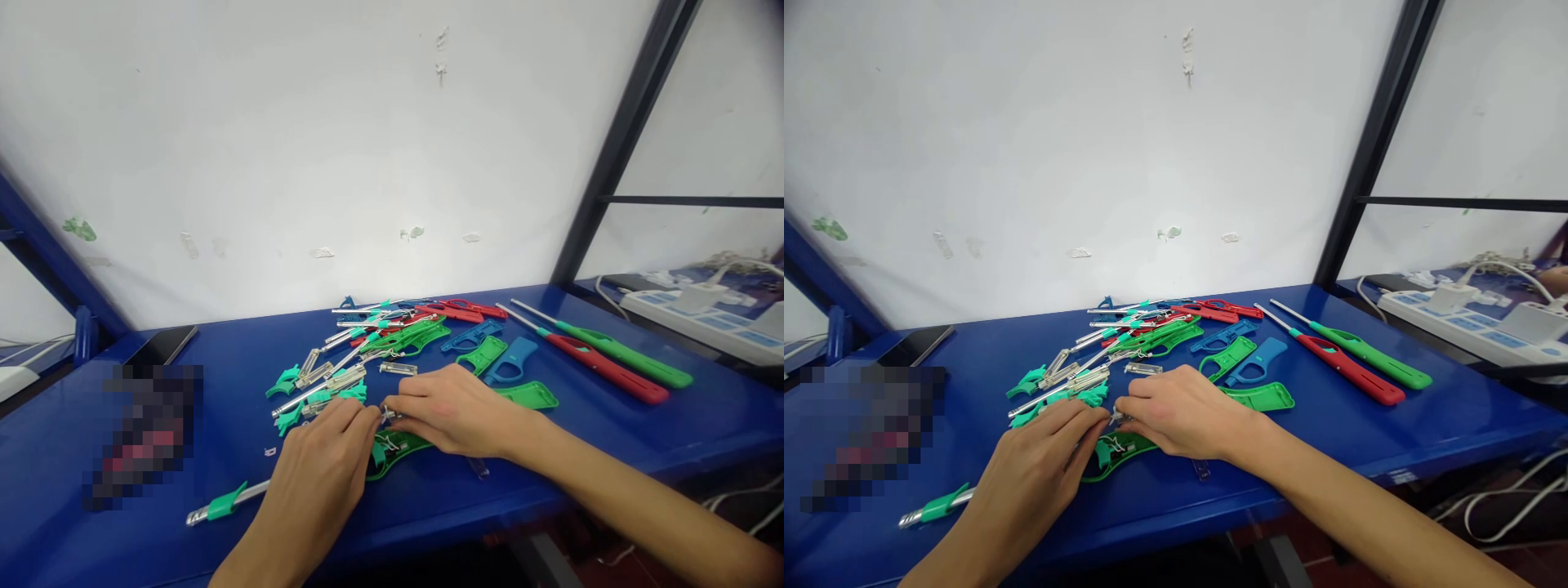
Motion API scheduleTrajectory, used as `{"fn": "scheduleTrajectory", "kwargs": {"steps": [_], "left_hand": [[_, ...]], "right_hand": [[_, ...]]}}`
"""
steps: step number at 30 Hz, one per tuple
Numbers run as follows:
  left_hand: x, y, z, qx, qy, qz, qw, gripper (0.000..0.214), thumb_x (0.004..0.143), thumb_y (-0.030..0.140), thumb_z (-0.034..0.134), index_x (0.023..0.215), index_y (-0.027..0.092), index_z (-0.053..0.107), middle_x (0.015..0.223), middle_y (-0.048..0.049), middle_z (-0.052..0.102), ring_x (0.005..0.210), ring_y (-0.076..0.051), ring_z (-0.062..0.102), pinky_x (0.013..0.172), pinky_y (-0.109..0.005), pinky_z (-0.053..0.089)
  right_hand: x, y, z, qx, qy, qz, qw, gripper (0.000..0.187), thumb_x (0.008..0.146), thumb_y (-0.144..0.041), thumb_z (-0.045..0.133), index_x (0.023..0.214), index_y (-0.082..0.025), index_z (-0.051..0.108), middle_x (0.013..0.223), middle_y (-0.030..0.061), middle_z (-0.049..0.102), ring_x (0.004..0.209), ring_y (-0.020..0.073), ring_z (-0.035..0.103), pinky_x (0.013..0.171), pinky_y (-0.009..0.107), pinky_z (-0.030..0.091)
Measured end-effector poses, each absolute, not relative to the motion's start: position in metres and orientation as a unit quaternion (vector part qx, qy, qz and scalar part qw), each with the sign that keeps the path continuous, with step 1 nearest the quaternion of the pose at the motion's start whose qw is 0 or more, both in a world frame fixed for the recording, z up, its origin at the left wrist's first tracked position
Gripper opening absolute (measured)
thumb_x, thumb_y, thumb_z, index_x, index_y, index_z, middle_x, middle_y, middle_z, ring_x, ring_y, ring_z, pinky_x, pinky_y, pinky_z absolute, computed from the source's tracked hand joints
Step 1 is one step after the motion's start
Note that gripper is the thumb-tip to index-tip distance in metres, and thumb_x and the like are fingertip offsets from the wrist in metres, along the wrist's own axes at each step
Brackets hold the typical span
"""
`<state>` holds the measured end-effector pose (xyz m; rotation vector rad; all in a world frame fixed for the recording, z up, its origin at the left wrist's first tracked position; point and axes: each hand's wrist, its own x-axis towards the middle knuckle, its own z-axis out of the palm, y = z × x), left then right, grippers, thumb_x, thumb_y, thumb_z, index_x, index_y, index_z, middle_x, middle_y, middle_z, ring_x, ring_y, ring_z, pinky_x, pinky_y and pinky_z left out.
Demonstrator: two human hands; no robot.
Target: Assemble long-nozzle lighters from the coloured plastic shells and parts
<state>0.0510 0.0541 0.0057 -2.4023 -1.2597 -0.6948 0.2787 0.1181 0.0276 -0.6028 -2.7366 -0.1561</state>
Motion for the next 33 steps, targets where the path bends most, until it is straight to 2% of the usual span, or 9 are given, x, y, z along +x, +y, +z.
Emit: {"fn": "scheduleTrajectory", "kwargs": {"steps": [15,20,23,25,29,31,33], "left_hand": [[0.055,0.053,0.007,-0.848,-0.452,-0.215,0.176,0.025,0.102,0.007,0.05,0.093,0.021,0.069,0.079,-0.0004,0.067,0.072,-0.023,0.071,0.053,-0.032,0.051],[0.051,0.052,0.014,-0.844,-0.472,-0.199,0.156,0.022,0.1,0.009,0.057,0.107,0.023,0.073,0.091,-0.0007,0.075,0.081,-0.023,0.077,0.059,-0.032,0.059],[0.051,0.044,0.02,-0.83,-0.502,-0.194,0.147,0.028,0.102,0.021,0.06,0.128,0.02,0.069,0.108,-0.0074,0.078,0.094,-0.028,0.079,0.066,-0.037,0.064],[0.053,0.038,0.023,-0.828,-0.521,-0.171,0.118,0.036,0.101,0.03,0.062,0.135,0.02,0.066,0.117,-0.0112,0.077,0.102,-0.031,0.078,0.074,-0.042,0.066],[0.058,0.031,0.022,-0.829,-0.546,-0.108,0.058,0.035,0.102,0.034,0.06,0.135,0.024,0.067,0.12,-0.0112,0.074,0.109,-0.034,0.074,0.079,-0.048,0.066],[0.06,0.031,0.02,-0.826,-0.553,-0.094,0.058,0.032,0.102,0.031,0.059,0.132,0.024,0.069,0.119,-0.0109,0.073,0.112,-0.035,0.072,0.078,-0.049,0.065],[0.061,0.032,0.02,-0.826,-0.555,-0.086,0.056,0.029,0.102,0.029,0.059,0.129,0.025,0.07,0.119,-0.0107,0.072,0.113,-0.035,0.072,0.076,-0.047,0.065]], "right_hand": [[0.278,0.119,0.026,-0.202,-0.966,-0.046,0.152,0.026,0.112,-0.034,0.052,0.107,-0.017,0.071,0.085,0.0006,0.066,0.067,0.0146,0.054,0.054,0.033,0.021],[0.278,0.118,0.032,-0.219,-0.963,-0.017,0.159,0.027,0.112,-0.037,0.055,0.107,-0.018,0.073,0.088,0.0007,0.066,0.071,0.0148,0.058,0.058,0.03,0.029],[0.28,0.118,0.037,-0.236,-0.958,0.01,0.163,0.028,0.111,-0.039,0.055,0.11,-0.019,0.075,0.099,0.0024,0.068,0.078,0.0151,0.061,0.06,0.029,0.035],[0.281,0.117,0.039,-0.244,-0.956,0.021,0.162,0.025,0.11,-0.037,0.058,0.113,-0.02,0.076,0.101,0.0027,0.069,0.081,0.0159,0.064,0.062,0.029,0.038],[0.281,0.118,0.04,-0.259,-0.95,0.06,0.166,0.027,0.106,-0.035,0.066,0.13,-0.024,0.07,0.103,0.0025,0.074,0.091,0.0197,0.068,0.072,0.029,0.044],[0.281,0.118,0.041,-0.273,-0.943,0.088,0.167,0.026,0.103,-0.034,0.071,0.126,-0.024,0.071,0.102,0.0018,0.077,0.091,0.0208,0.069,0.074,0.03,0.045],[0.28,0.119,0.042,-0.282,-0.94,0.1,0.165,0.017,0.101,-0.033,0.073,0.115,-0.024,0.075,0.098,0.0015,0.077,0.091,0.021,0.069,0.074,0.03,0.045]]}}
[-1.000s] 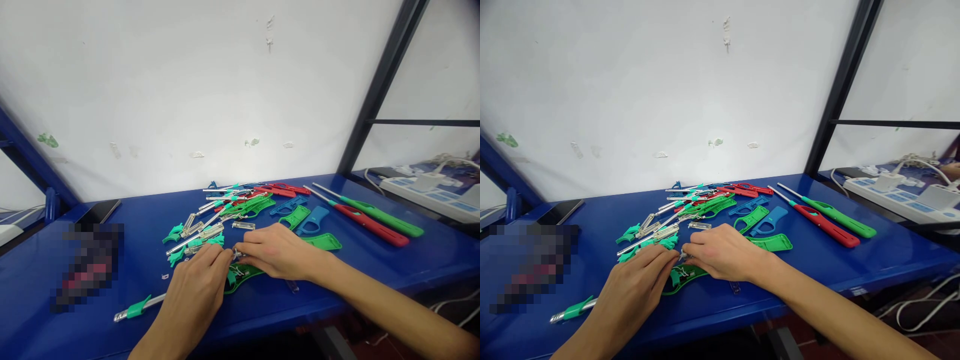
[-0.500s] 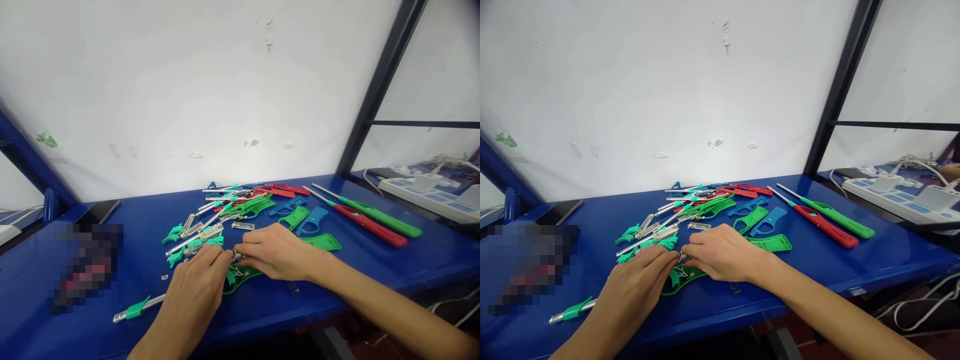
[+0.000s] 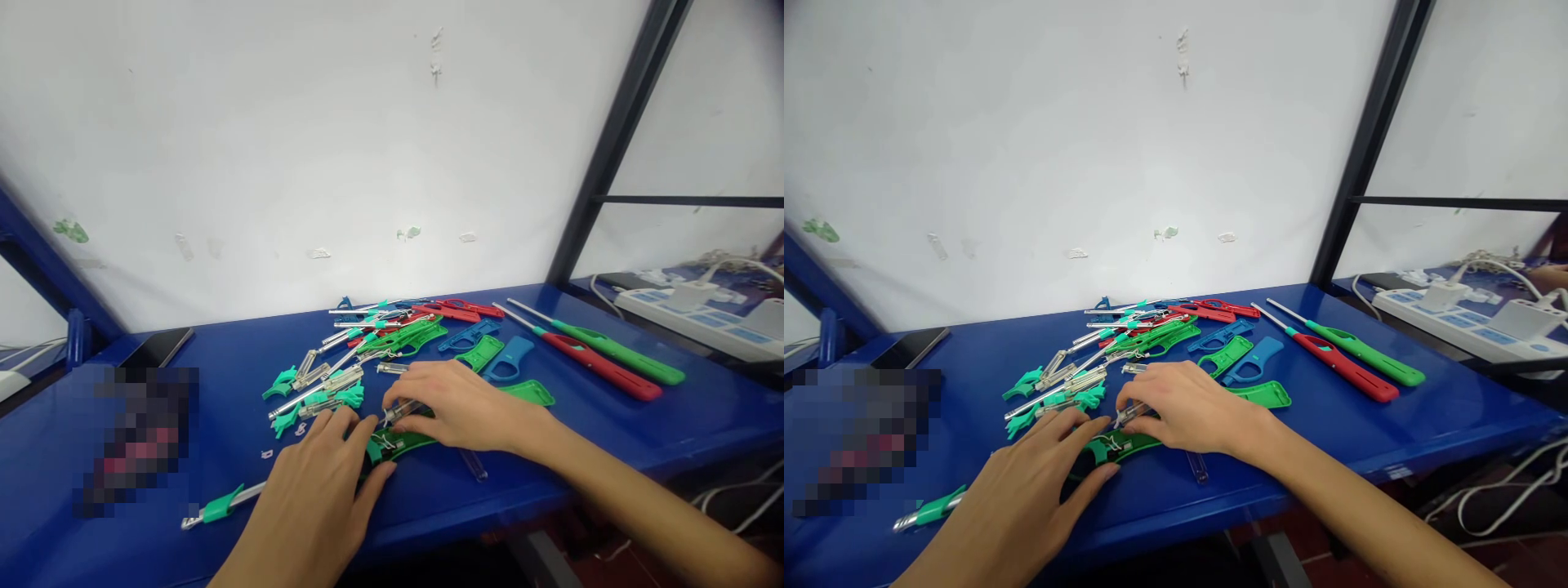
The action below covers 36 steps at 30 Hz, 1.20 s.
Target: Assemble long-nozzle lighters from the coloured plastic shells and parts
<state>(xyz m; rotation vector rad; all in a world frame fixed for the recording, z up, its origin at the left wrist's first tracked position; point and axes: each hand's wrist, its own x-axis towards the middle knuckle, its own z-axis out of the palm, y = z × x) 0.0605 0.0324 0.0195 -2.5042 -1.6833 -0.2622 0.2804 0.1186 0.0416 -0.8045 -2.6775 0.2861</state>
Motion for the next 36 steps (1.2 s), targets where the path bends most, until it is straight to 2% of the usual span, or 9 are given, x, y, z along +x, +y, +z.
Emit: {"fn": "scheduleTrajectory", "kwargs": {"steps": [3,9,14,20,25,28,33,36], "left_hand": [[0.061,0.034,0.021,-0.825,-0.558,-0.077,0.043,0.028,0.103,0.029,0.058,0.128,0.026,0.071,0.118,-0.0103,0.071,0.112,-0.034,0.072,0.075,-0.046,0.065],[0.062,0.034,0.026,-0.823,-0.562,-0.075,0.024,0.024,0.103,0.027,0.059,0.122,0.026,0.073,0.116,-0.0095,0.071,0.109,-0.033,0.072,0.078,-0.047,0.064],[0.061,0.031,0.027,-0.822,-0.564,-0.081,0.015,0.023,0.102,0.028,0.06,0.122,0.028,0.074,0.113,-0.0079,0.07,0.106,-0.031,0.073,0.077,-0.044,0.063],[0.062,0.032,0.023,-0.818,-0.566,-0.099,0.022,0.022,0.101,0.026,0.061,0.117,0.026,0.076,0.113,-0.0079,0.065,0.092,-0.026,0.073,0.07,-0.037,0.061],[0.063,0.032,0.024,-0.823,-0.563,-0.078,0.0,0.024,0.103,0.024,0.058,0.12,0.022,0.075,0.114,-0.0096,0.063,0.093,-0.026,0.073,0.079,-0.044,0.065],[0.066,0.032,0.026,-0.823,-0.563,-0.071,0.009,0.024,0.103,0.022,0.058,0.12,0.02,0.075,0.112,-0.0107,0.064,0.095,-0.027,0.072,0.078,-0.045,0.065],[0.072,0.031,0.031,-0.837,-0.543,-0.048,0.053,0.024,0.102,0.018,0.06,0.119,0.019,0.076,0.108,-0.0119,0.069,0.107,-0.033,0.07,0.089,-0.052,0.063],[0.076,0.031,0.034,-0.831,-0.554,-0.03,0.045,0.024,0.103,0.017,0.058,0.119,0.02,0.076,0.111,-0.0126,0.071,0.107,-0.033,0.071,0.09,-0.052,0.063]], "right_hand": [[0.282,0.119,0.044,-0.284,-0.938,0.111,0.164,0.011,0.101,-0.032,0.073,0.106,-0.023,0.078,0.1,0.0017,0.078,0.093,0.0204,0.07,0.076,0.03,0.047],[0.288,0.119,0.049,-0.275,-0.94,0.142,0.145,0.014,0.1,-0.035,0.074,0.106,-0.024,0.08,0.099,0.0011,0.079,0.093,0.0202,0.072,0.08,0.03,0.049],[0.291,0.119,0.053,-0.26,-0.943,0.159,0.13,0.014,0.1,-0.031,0.075,0.11,-0.025,0.082,0.101,0.0016,0.079,0.096,0.0202,0.072,0.083,0.03,0.05],[0.293,0.12,0.054,-0.251,-0.947,0.166,0.117,0.018,0.103,-0.03,0.071,0.116,-0.026,0.083,0.101,0.0018,0.072,0.086,0.0164,0.068,0.073,0.026,0.048],[0.292,0.122,0.051,-0.241,-0.949,0.156,0.132,0.017,0.1,-0.031,0.076,0.115,-0.025,0.083,0.095,0.0006,0.071,0.085,0.0162,0.068,0.073,0.026,0.047],[0.292,0.123,0.049,-0.231,-0.95,0.155,0.144,0.016,0.099,-0.029,0.077,0.113,-0.024,0.083,0.092,-0.0002,0.071,0.085,0.0155,0.068,0.073,0.025,0.047],[0.292,0.123,0.05,-0.226,-0.949,0.163,0.146,0.015,0.1,-0.026,0.075,0.111,-0.025,0.085,0.095,0.0004,0.074,0.084,0.0151,0.069,0.072,0.024,0.047],[0.293,0.122,0.05,-0.228,-0.949,0.164,0.145,0.016,0.101,-0.026,0.074,0.113,-0.027,0.085,0.098,-0.0002,0.074,0.085,0.0146,0.07,0.072,0.025,0.047]]}}
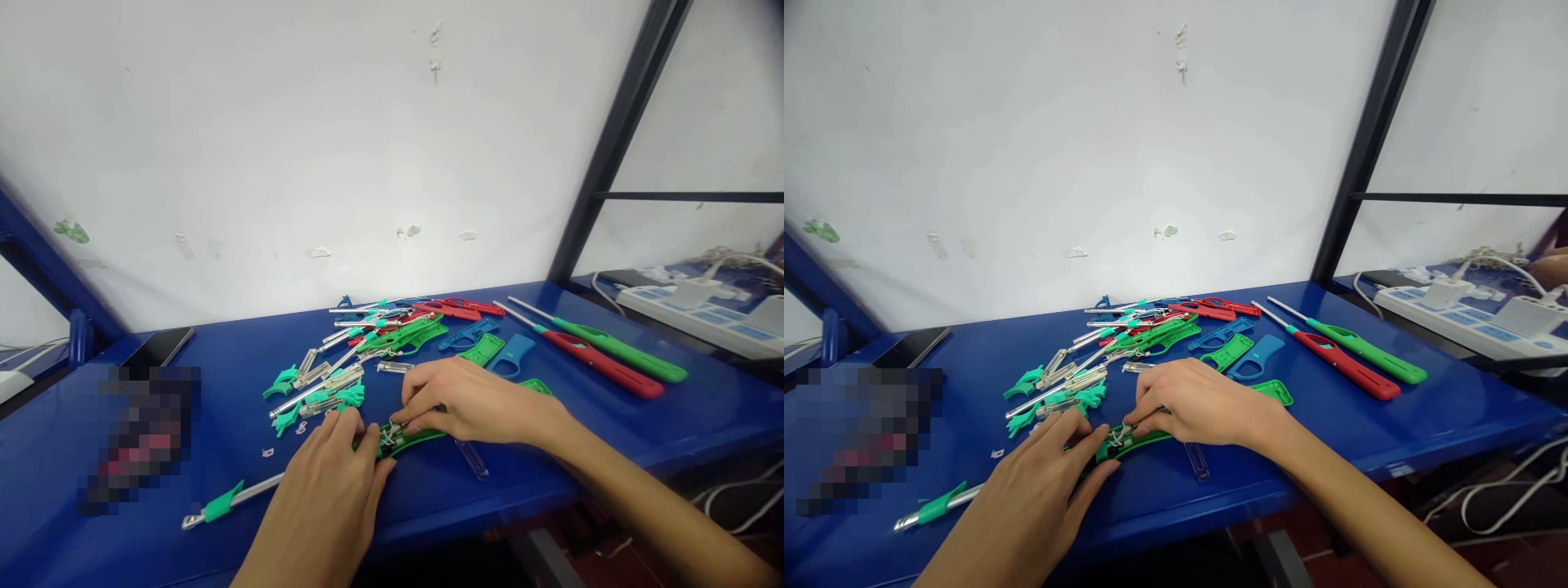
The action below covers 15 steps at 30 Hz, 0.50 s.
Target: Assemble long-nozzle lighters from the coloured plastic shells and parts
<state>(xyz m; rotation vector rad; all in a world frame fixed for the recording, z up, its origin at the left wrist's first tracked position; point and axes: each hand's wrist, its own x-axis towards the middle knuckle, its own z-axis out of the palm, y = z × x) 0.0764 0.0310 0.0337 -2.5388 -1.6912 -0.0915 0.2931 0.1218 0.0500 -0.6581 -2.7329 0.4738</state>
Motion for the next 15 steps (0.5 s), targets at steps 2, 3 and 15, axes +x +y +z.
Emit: {"fn": "scheduleTrajectory", "kwargs": {"steps": [2,3,15], "left_hand": [[0.0782,0.0306,0.0341,-0.834,-0.551,-0.023,0.037,0.025,0.103,0.016,0.057,0.117,0.02,0.077,0.111,-0.0121,0.071,0.107,-0.033,0.071,0.089,-0.051,0.064],[0.0787,0.0303,0.0339,-0.835,-0.548,-0.022,0.036,0.025,0.104,0.015,0.056,0.116,0.02,0.077,0.111,-0.0117,0.071,0.107,-0.033,0.07,0.089,-0.05,0.063],[0.0776,0.0297,0.0351,-0.825,-0.564,-0.008,-0.025,0.031,0.106,0.013,0.052,0.127,0.025,0.071,0.116,-0.0091,0.065,0.11,-0.03,0.067,0.096,-0.053,0.06]], "right_hand": [[0.2938,0.1215,0.0498,-0.229,-0.949,0.165,0.143,0.018,0.102,-0.026,0.073,0.116,-0.028,0.084,0.099,-0.0008,0.074,0.085,0.0143,0.069,0.073,0.025,0.047],[0.2941,0.1214,0.0496,-0.229,-0.948,0.166,0.142,0.018,0.102,-0.026,0.073,0.116,-0.029,0.084,0.099,-0.001,0.074,0.085,0.0143,0.069,0.072,0.025,0.047],[0.2927,0.1195,0.0518,-0.23,-0.95,0.162,0.137,0.017,0.101,-0.024,0.073,0.113,-0.025,0.085,0.098,0.0,0.072,0.084,0.0147,0.068,0.071,0.025,0.045]]}}
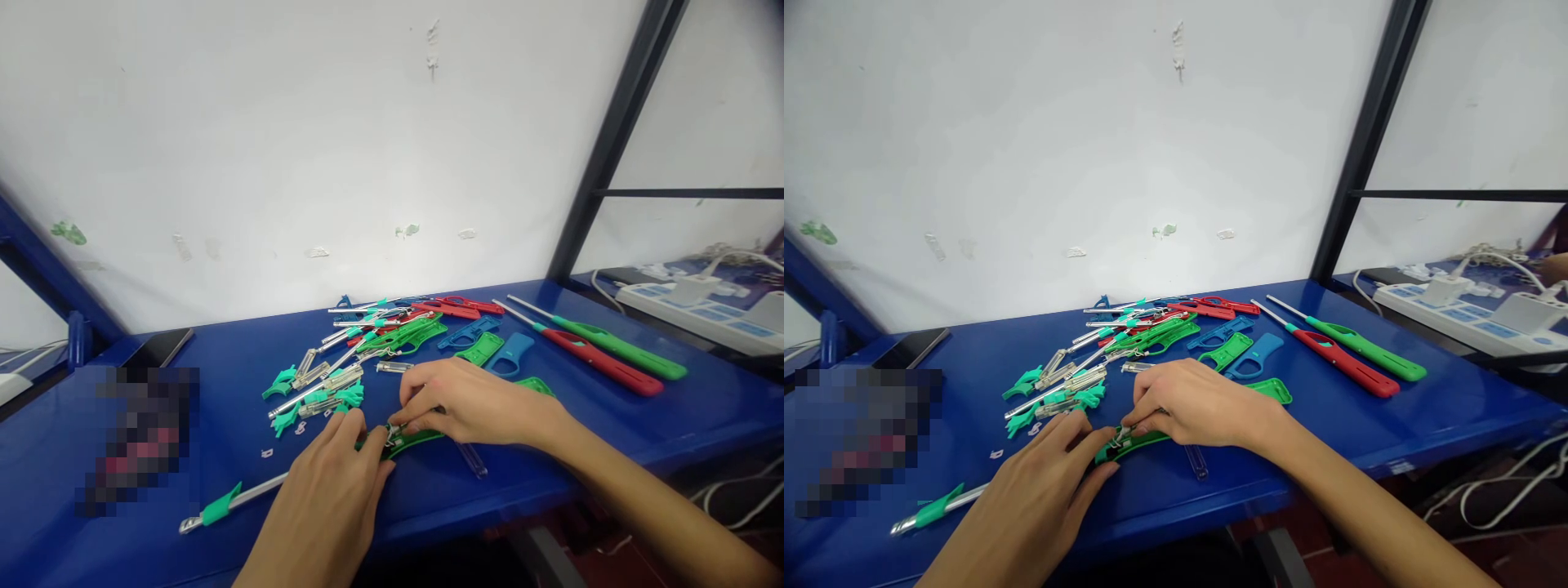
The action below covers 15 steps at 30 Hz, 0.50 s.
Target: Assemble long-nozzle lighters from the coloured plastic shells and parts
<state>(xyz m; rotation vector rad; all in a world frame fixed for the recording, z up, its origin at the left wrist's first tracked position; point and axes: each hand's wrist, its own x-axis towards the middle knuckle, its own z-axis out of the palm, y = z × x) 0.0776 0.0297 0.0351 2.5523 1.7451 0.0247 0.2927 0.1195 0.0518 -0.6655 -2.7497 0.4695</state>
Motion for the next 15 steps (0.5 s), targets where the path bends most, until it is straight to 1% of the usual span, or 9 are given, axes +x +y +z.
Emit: {"fn": "scheduleTrajectory", "kwargs": {"steps": [3,8,15], "left_hand": [[0.0776,0.0302,0.0344,0.826,0.563,0.007,0.029,0.03,0.106,0.013,0.052,0.125,0.025,0.072,0.116,-0.0091,0.065,0.111,-0.029,0.067,0.099,-0.052,0.059],[0.0762,0.0305,0.0334,0.819,0.573,0.011,0.03,0.028,0.106,0.015,0.053,0.123,0.024,0.072,0.117,-0.0093,0.065,0.112,-0.03,0.067,0.097,-0.052,0.06],[0.0763,0.0321,0.0336,0.817,0.575,0.013,0.033,0.025,0.105,0.016,0.054,0.122,0.023,0.072,0.118,-0.0097,0.065,0.113,-0.031,0.066,0.096,-0.052,0.059]], "right_hand": [[0.2918,0.1196,0.052,-0.23,-0.95,0.16,0.135,0.017,0.101,-0.023,0.073,0.114,-0.025,0.084,0.098,0.0001,0.072,0.085,0.0147,0.068,0.072,0.025,0.046],[0.2905,0.1202,0.0523,-0.218,-0.957,0.141,0.129,0.017,0.103,-0.022,0.07,0.113,-0.022,0.083,0.1,0.0007,0.072,0.088,0.0154,0.068,0.074,0.025,0.046],[0.2903,0.1191,0.0523,-0.218,-0.959,0.137,0.122,0.018,0.103,-0.02,0.069,0.114,-0.023,0.083,0.1,0.0008,0.072,0.089,0.0157,0.068,0.074,0.026,0.047]]}}
